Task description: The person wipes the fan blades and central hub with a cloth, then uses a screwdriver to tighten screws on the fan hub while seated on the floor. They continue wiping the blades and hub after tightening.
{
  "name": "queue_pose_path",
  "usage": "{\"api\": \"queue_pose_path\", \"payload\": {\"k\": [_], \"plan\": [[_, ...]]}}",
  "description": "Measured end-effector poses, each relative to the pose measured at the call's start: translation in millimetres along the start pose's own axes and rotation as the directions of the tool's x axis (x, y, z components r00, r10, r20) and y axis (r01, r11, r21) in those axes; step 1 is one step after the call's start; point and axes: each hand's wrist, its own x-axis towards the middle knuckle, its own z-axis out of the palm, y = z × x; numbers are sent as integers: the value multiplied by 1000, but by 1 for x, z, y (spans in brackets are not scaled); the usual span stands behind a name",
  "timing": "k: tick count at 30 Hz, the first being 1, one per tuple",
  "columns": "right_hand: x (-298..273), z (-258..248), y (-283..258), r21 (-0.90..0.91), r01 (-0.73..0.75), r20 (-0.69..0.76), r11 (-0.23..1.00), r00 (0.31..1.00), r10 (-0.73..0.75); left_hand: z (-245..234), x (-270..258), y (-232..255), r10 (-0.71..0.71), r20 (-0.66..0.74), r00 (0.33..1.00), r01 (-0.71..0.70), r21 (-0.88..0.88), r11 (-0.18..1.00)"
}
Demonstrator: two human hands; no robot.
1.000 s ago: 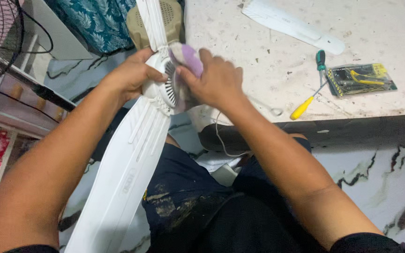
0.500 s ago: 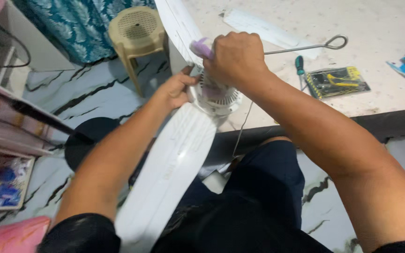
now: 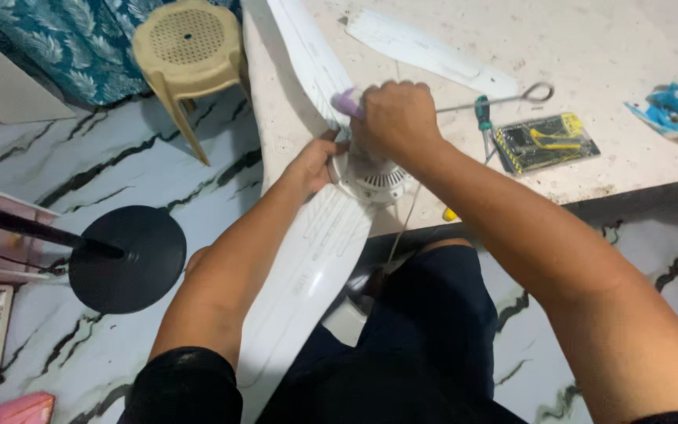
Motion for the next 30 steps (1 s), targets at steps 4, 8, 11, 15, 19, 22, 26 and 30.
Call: {"api": "queue_pose_path", "payload": {"k": [4, 8, 11, 15, 19, 22, 26, 30], "plan": [[6, 10, 7, 21, 35, -210, 999, 977, -30, 3, 10, 18, 26, -53, 998, -15, 195, 981], [3, 13, 1, -68, 127, -237, 990, 962, -139, 9, 4, 28, 55, -122, 991, 5, 440, 898], [-2, 19, -10, -127, 238, -425, 963, 864, -270, 8, -2, 30, 79, -215, 973, 39, 494, 869], [-4, 35, -15, 51, 520, -529, 852, 738, -419, -7, -9, 16, 183, -140, 973, -111, 411, 905], [-15, 56, -17, 120, 686, -631, 718, 611, -479, -29, -32, -9, 354, -259, 899, -155, 566, 809], [-35, 72, -31, 106, 676, -667, 729, 592, -451, -36, -58, -21, 419, -254, 872, -186, 618, 763], [-59, 90, -57, 241, 571, -533, 785, 754, -385, -32, -90, -21, 372, -298, 879, -154, 562, 813], [-78, 98, -82, 389, 409, -499, 826, 847, -184, -29, -113, -17, 355, -155, 922, -313, 241, 919]]}}
